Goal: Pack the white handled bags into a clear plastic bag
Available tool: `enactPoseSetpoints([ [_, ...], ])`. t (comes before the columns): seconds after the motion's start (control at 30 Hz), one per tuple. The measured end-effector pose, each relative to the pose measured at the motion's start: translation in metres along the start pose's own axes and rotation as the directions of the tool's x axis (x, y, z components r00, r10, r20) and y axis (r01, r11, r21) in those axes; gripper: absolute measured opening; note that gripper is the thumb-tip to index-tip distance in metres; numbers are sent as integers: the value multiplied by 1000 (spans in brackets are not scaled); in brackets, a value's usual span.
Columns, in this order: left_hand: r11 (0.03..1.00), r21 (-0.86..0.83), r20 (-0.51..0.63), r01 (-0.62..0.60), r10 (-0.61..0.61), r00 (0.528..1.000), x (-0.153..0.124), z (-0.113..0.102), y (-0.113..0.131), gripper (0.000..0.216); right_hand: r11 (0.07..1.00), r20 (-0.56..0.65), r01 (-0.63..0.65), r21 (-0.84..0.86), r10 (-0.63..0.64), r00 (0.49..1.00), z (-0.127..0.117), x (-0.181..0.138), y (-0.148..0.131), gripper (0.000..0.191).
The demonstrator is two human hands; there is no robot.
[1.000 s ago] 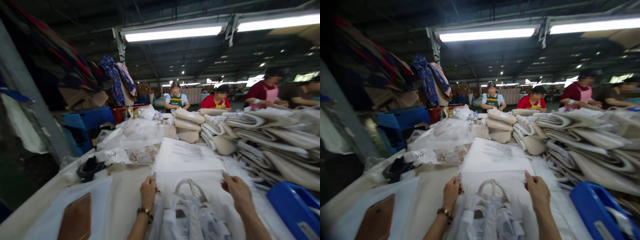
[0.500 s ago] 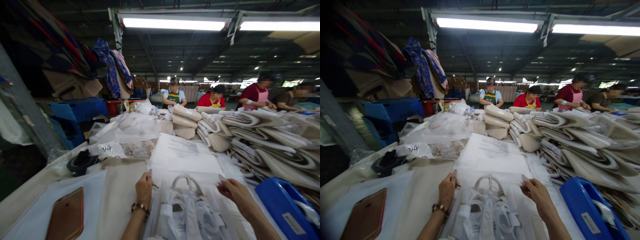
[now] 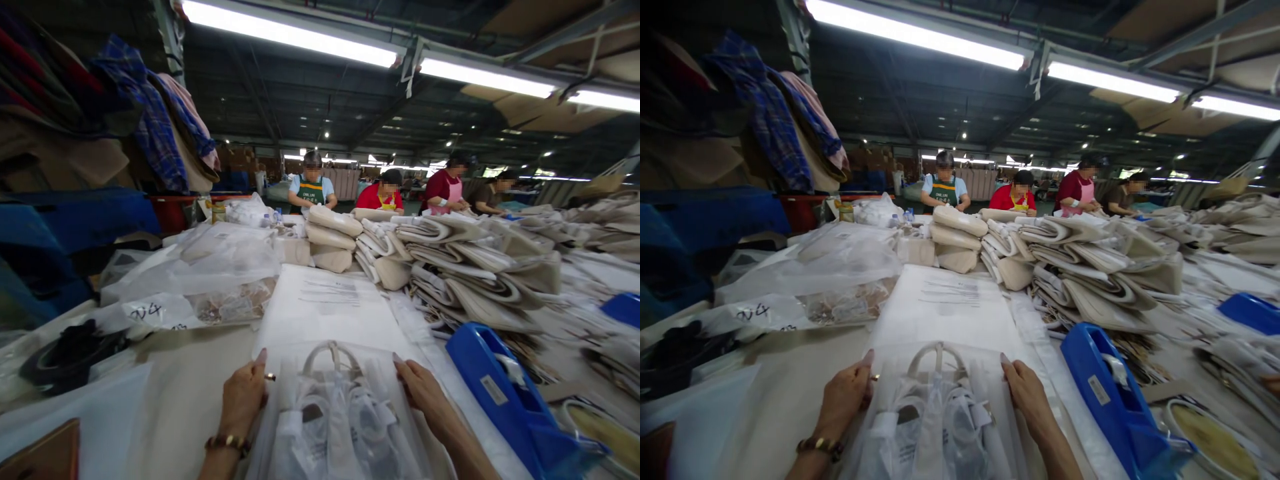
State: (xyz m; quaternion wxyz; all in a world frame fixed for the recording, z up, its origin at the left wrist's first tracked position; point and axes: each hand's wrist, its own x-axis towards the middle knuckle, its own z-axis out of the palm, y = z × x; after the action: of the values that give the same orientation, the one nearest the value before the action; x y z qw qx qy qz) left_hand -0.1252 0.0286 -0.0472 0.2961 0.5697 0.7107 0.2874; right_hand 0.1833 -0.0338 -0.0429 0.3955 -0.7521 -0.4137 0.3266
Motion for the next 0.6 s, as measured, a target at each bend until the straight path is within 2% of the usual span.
enactPoseSetpoints([
  [0.13, 998, -23, 105, 60, -57, 993, -6, -6, 10, 57, 996, -19, 32, -86, -34, 999, 0, 0, -4, 48],
  [0.3, 991, -62, 174, 122, -109, 979, -10, -7, 11, 59, 971, -94, 124, -205, -146, 985, 1, -9, -10, 54],
  [0.47, 985, -150, 165, 87, -62, 984, -13, -2, -4, 59, 975, -170, 187, -118, -205, 964, 6, -21, -5, 51],
  [0.6, 980, -195, 129, 45, -19, 991, -18, 1, -16, 55, 980, -211, 196, -21, -196, 958, 7, -30, 3, 47],
])
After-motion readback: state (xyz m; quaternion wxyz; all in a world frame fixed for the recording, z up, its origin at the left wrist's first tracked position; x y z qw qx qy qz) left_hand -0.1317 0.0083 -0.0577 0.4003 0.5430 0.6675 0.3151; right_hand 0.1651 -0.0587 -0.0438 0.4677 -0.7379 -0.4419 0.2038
